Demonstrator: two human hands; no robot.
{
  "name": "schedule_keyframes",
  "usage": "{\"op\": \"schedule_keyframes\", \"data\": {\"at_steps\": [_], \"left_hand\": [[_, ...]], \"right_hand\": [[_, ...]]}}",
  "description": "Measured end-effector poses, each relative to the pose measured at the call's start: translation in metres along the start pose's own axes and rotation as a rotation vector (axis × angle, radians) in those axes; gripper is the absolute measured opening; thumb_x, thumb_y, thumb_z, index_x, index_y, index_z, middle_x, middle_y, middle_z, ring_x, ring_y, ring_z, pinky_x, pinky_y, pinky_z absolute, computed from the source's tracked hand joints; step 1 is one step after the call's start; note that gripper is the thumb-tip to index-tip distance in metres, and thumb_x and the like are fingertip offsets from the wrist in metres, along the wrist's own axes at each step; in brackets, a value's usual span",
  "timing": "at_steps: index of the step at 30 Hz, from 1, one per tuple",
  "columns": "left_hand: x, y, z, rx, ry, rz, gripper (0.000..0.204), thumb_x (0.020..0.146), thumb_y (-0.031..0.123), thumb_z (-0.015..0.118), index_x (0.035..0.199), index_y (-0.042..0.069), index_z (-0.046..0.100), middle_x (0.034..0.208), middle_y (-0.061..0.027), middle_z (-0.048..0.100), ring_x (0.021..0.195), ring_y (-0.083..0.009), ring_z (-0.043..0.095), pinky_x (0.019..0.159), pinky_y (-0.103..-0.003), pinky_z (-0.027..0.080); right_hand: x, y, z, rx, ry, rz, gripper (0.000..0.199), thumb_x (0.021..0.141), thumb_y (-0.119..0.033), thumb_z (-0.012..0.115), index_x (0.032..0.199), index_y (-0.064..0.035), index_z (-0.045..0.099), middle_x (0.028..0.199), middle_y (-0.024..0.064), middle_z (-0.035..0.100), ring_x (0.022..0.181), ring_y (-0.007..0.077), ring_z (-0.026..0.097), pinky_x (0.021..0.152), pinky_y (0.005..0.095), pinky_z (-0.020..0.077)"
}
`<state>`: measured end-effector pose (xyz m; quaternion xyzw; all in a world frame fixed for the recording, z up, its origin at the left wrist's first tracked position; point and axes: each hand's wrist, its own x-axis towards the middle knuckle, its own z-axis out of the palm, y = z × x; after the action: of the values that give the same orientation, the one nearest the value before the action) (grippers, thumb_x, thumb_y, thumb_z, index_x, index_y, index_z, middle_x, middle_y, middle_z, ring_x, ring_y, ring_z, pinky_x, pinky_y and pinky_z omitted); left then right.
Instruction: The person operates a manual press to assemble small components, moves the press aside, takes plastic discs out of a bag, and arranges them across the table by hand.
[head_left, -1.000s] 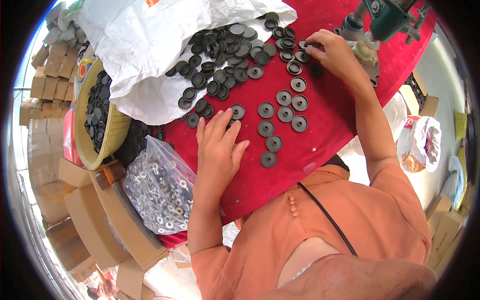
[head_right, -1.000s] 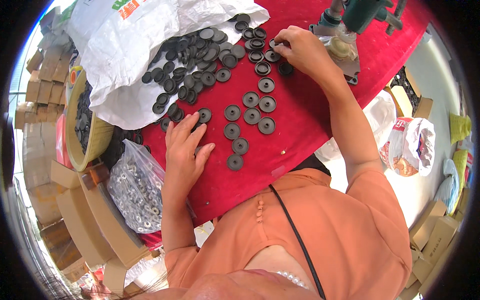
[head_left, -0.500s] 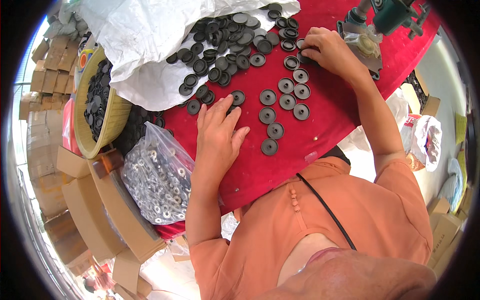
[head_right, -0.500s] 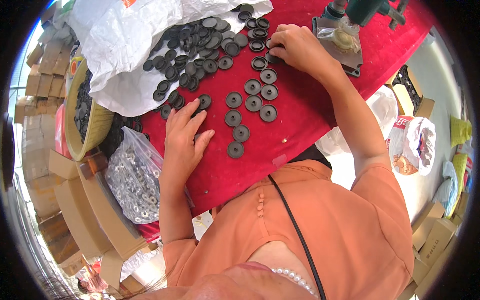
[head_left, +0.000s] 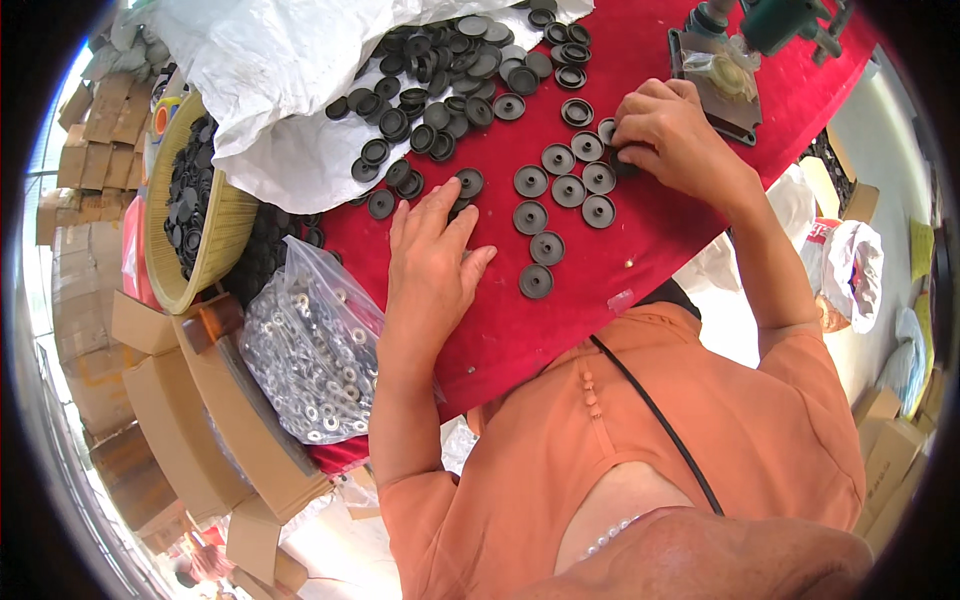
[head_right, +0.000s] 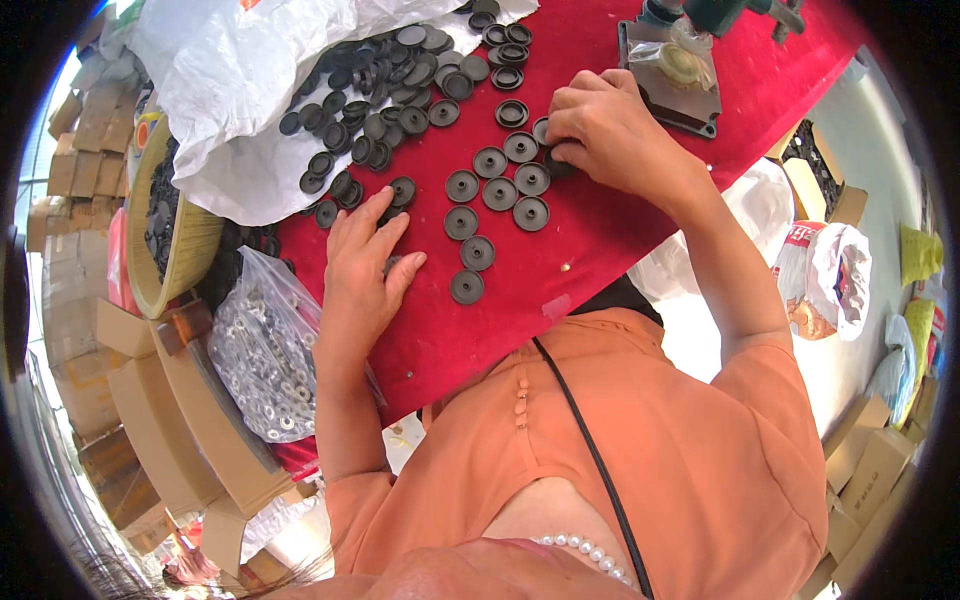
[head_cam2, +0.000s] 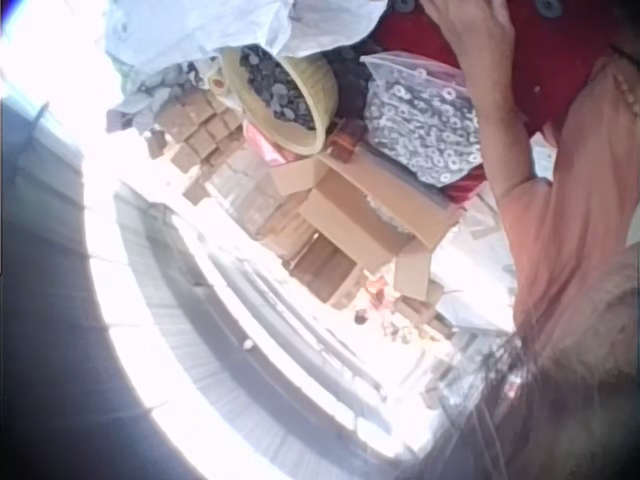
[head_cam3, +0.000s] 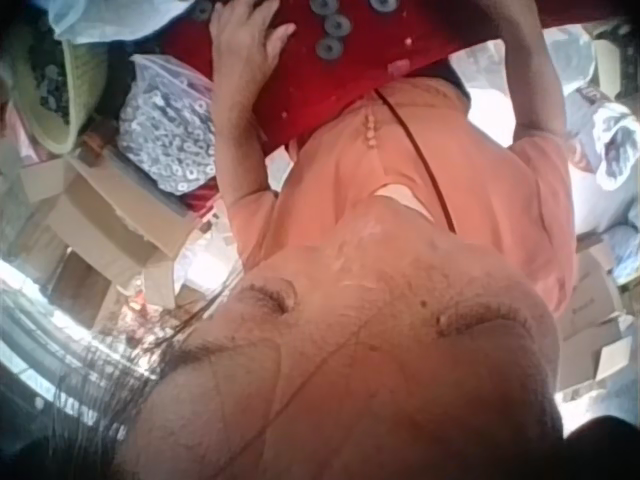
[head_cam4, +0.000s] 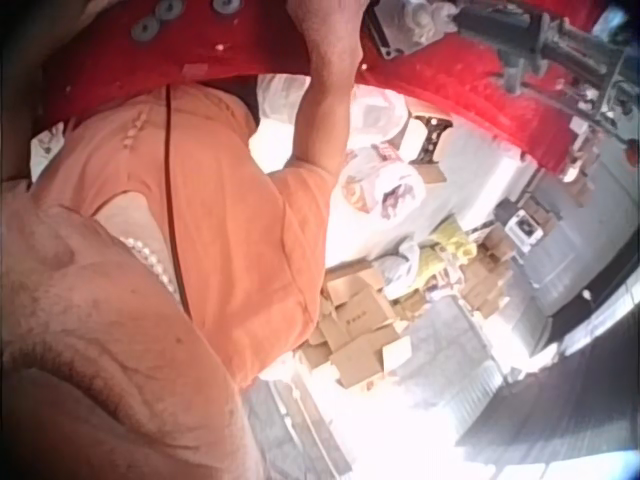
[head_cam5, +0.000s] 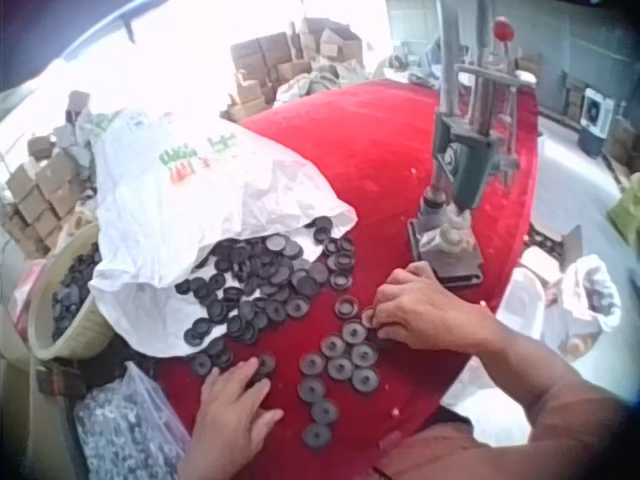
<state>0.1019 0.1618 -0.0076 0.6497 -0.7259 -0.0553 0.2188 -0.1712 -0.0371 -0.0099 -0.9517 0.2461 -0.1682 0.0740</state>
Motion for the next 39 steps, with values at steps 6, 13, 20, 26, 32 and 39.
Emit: {"op": "schedule_keyframes", "data": {"at_steps": [6,13,20,26,32,39], "left_hand": [[-0.001,-0.001,0.000,0.010,-0.001,0.005,0.045,0.080,0.015,0.081,0.120,-0.001,0.068,0.143,-0.0189,0.057,0.129,-0.0408,0.056,0.113,-0.057,0.038],[0.000,0.000,0.002,0.034,0.061,-0.040,0.052,0.082,0.016,0.080,0.128,0.000,0.065,0.145,-0.0191,0.056,0.128,-0.0419,0.056,0.113,-0.055,0.039],[-0.001,-0.004,0.002,0.015,0.034,-0.022,0.048,0.082,0.015,0.080,0.126,-0.001,0.066,0.143,-0.0200,0.058,0.128,-0.0419,0.056,0.111,-0.050,0.043],[-0.004,-0.009,-0.007,-0.001,0.062,-0.068,0.043,0.083,0.011,0.079,0.122,-0.001,0.068,0.138,-0.0195,0.061,0.122,-0.0389,0.060,0.103,-0.044,0.049],[-0.007,-0.017,-0.020,0.006,0.088,-0.147,0.034,0.081,0.007,0.077,0.114,-0.002,0.070,0.114,-0.0175,0.066,0.106,-0.0371,0.063,0.090,-0.042,0.051],[-0.014,-0.029,-0.024,-0.073,0.010,-0.265,0.038,0.080,0.005,0.078,0.115,-0.002,0.069,0.103,-0.0164,0.064,0.088,-0.0338,0.065,0.078,-0.038,0.052]], "right_hand": [[-0.031,-0.014,-0.005,0.080,0.049,0.012,0.014,0.080,-0.010,0.078,0.094,-0.0089,0.075,0.099,0.0012,0.068,0.105,0.0218,0.059,0.102,0.0428,0.0364],[-0.052,-0.017,0.007,0.200,0.072,0.071,0.016,0.082,-0.007,0.076,0.098,-0.0078,0.075,0.098,0.0022,0.069,0.100,0.0222,0.062,0.095,0.0380,0.0407],[-0.045,-0.028,0.002,0.225,0.135,0.075,0.016,0.084,-0.007,0.076,0.100,-0.0075,0.075,0.098,0.0022,0.070,0.098,0.0222,0.064,0.092,0.0363,0.0416],[-0.049,-0.031,0.004,0.205,0.306,0.154,0.014,0.087,-0.005,0.073,0.101,-0.0059,0.075,0.095,0.0042,0.072,0.092,0.0228,0.067,0.087,0.0352,0.0448],[-0.041,-0.050,0.007,0.473,0.315,0.312,0.012,0.087,-0.003,0.073,0.099,-0.0020,0.073,0.090,0.0082,0.071,0.089,0.0256,0.067,0.082,0.0360,0.0478],[0.027,-0.080,0.022,0.269,0.158,-0.081,0.020,0.086,-0.011,0.075,0.105,-0.0069,0.071,0.098,0.0073,0.067,0.099,0.0280,0.063,0.088,0.0403,0.0443]]}}
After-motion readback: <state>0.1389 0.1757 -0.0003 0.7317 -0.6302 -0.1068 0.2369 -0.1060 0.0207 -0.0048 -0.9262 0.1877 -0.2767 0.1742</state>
